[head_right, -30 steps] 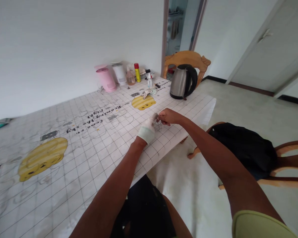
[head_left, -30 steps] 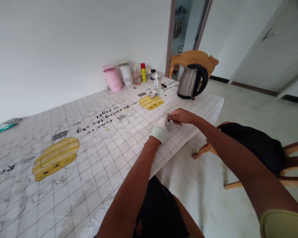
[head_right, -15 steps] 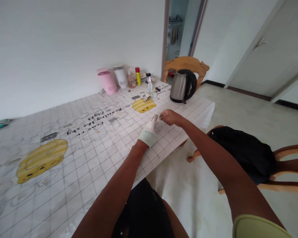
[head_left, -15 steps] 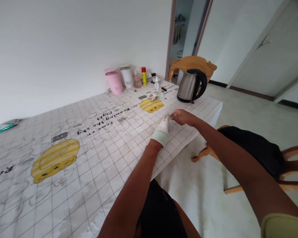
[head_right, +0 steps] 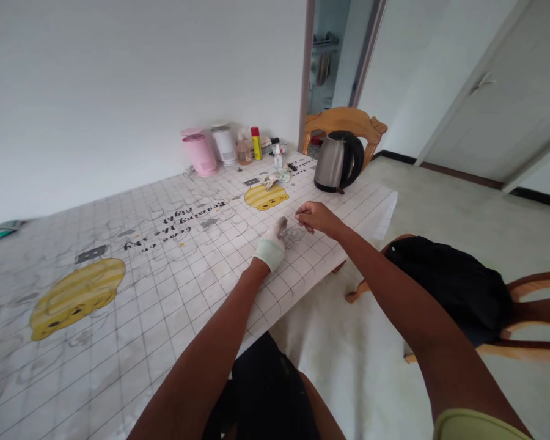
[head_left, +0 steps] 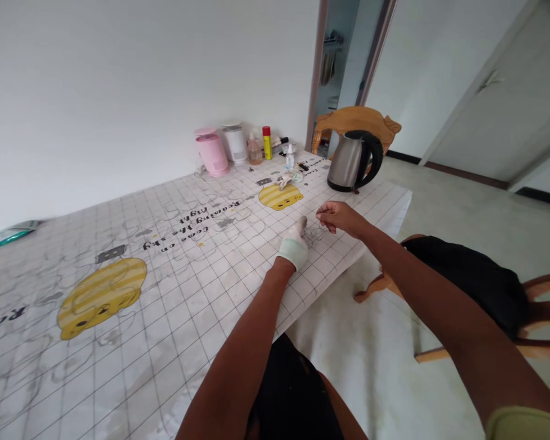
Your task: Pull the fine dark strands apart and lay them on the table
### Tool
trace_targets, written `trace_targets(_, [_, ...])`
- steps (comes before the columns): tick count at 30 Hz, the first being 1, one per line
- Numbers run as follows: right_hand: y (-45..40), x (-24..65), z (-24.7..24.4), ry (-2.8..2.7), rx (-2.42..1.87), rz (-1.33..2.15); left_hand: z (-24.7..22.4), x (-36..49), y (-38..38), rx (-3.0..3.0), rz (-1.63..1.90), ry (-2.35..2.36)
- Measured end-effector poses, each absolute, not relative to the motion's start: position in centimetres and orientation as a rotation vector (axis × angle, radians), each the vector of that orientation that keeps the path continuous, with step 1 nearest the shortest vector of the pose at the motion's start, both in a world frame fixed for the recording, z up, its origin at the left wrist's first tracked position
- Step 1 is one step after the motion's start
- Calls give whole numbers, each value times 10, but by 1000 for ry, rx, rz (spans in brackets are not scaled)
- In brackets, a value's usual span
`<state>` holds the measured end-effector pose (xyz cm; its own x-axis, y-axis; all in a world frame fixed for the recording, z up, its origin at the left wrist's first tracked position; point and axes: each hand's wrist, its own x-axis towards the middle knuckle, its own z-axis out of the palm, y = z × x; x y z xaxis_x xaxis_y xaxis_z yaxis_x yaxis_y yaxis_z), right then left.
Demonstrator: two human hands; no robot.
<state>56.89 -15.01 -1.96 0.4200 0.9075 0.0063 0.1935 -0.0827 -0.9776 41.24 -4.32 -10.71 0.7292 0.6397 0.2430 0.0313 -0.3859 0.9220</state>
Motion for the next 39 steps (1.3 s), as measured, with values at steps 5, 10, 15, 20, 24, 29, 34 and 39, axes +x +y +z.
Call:
trace_targets(5, [-151,566,-6,-930,-1489,1001,-99,413,-47,2052,677,601])
trace_targets(10, [-153,566,-2,-943,-1360,1070,-77,406,-56,2288,633,708])
trace_targets(15, [-148,555,-3,-1005,-1538,817,-66,405,-58,2495,513,814])
trace_targets(20, [-140,543,0,-1264,-1822,524,-72,409,-48,2467,438,900])
trace_targets(24, [-128,542,8,-1486,-1986,314,-80,409,-42,2198,433,882])
trace_targets(29, [-128,549,4,-1532,-1967,64,-83,408,-41,1768,518,827])
trace_targets(34, [-146,555,-23,-1197,-1872,306,-81,413,-41,1552,568,783])
trace_targets(39, [-151,549,-43,-1073,-1606,790,-77,414,-43,1490,584,698])
